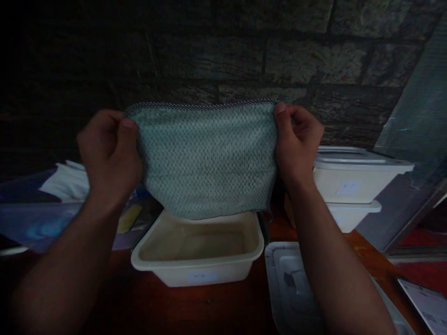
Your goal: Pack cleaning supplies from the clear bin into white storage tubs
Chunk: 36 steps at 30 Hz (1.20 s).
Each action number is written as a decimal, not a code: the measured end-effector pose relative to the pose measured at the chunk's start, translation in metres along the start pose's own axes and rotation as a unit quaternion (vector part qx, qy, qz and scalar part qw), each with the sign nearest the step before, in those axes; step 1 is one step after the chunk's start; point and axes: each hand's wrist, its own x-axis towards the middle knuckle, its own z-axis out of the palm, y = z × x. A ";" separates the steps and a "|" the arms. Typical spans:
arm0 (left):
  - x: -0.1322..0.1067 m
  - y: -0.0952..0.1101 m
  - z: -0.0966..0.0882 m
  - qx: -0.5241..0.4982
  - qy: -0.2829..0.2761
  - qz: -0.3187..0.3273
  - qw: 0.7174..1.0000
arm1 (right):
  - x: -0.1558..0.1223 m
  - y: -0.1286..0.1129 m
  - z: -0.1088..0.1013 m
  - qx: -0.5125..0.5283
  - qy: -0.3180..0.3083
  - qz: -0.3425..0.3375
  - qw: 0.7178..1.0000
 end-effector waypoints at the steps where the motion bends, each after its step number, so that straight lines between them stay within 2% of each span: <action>1: 0.000 0.000 0.000 0.002 -0.001 -0.003 1.000 | 0.000 0.000 0.000 -0.002 0.005 0.003 1.000; 11: -0.001 0.005 -0.003 0.035 -0.004 -0.051 0.998 | 0.000 0.010 0.000 -0.009 0.017 0.003 1.000; 21: -0.003 0.006 -0.003 0.021 -0.015 -0.048 0.999 | 0.000 0.007 0.000 -0.028 0.019 0.032 0.999; 27: -0.003 0.015 -0.003 -0.023 -0.022 -0.066 0.997 | -0.001 0.005 -0.002 -0.035 0.022 0.019 0.999; 36: -0.004 0.016 -0.003 -0.116 -0.042 -0.128 0.984 | -0.006 0.007 -0.004 -0.013 0.031 0.092 0.995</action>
